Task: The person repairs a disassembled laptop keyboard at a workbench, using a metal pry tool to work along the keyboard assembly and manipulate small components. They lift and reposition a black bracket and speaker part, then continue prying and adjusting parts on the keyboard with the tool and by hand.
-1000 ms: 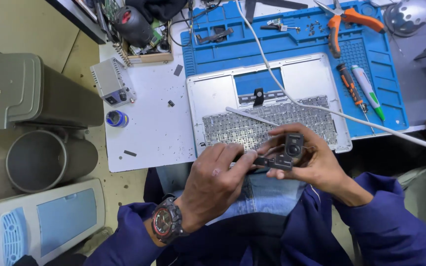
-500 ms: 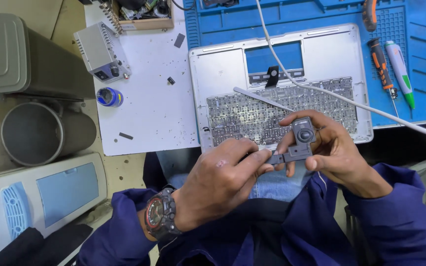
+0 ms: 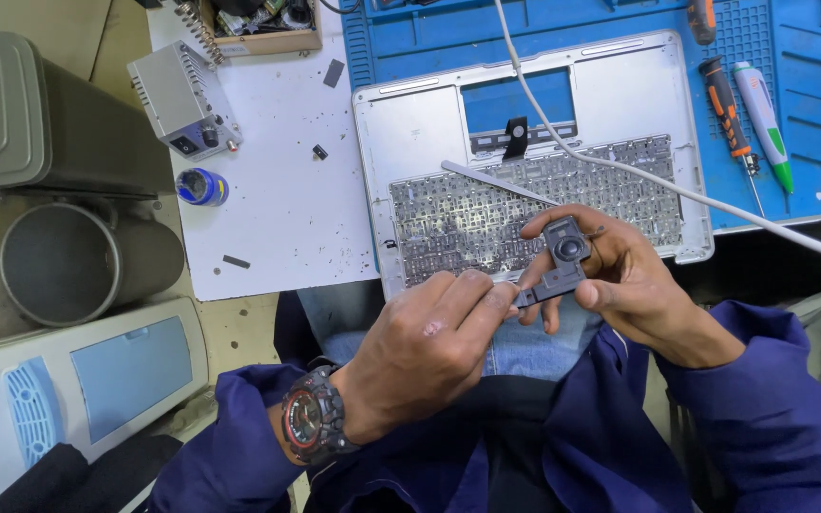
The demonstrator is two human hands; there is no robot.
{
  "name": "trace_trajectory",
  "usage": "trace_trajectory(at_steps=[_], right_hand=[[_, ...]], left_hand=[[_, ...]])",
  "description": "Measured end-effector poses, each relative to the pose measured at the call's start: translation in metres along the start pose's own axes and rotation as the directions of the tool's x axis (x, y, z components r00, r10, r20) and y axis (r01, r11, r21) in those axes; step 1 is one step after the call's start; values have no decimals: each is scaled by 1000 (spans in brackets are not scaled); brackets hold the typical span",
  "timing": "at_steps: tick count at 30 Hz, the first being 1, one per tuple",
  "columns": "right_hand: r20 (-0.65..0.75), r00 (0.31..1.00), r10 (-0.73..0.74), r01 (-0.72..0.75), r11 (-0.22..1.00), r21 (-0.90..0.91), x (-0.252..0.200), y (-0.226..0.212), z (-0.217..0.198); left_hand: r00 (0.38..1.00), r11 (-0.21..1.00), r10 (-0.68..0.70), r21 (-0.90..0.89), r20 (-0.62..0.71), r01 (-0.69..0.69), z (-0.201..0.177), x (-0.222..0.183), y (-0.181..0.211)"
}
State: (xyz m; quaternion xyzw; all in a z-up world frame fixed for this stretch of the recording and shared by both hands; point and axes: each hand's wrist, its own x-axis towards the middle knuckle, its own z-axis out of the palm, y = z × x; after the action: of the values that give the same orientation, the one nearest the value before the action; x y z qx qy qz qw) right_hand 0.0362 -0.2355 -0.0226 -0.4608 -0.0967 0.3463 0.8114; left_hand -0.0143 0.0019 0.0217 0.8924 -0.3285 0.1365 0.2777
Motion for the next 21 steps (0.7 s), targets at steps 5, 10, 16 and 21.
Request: trace_trajectory(at_steps=[5,10,16,21], right_hand=[[-13,1000,11,-11,1000,9,-1,0,0],[-6,1000,-9,9,999,34,0,1,0],[-30,999,-22,21,999,-44,-1,-7,6],[-212,957,-200,41,812,-582,-11,-4,-14]], left_hand=[[1000,999,-1,35,-23,2,2,-1,2],[1000,999,-24,30,-18,25,3,-1,3],[999,999,-38,-32,-9,38,-3,3,-4],[997,992,72,102,-10,-70,-4,3,-26]])
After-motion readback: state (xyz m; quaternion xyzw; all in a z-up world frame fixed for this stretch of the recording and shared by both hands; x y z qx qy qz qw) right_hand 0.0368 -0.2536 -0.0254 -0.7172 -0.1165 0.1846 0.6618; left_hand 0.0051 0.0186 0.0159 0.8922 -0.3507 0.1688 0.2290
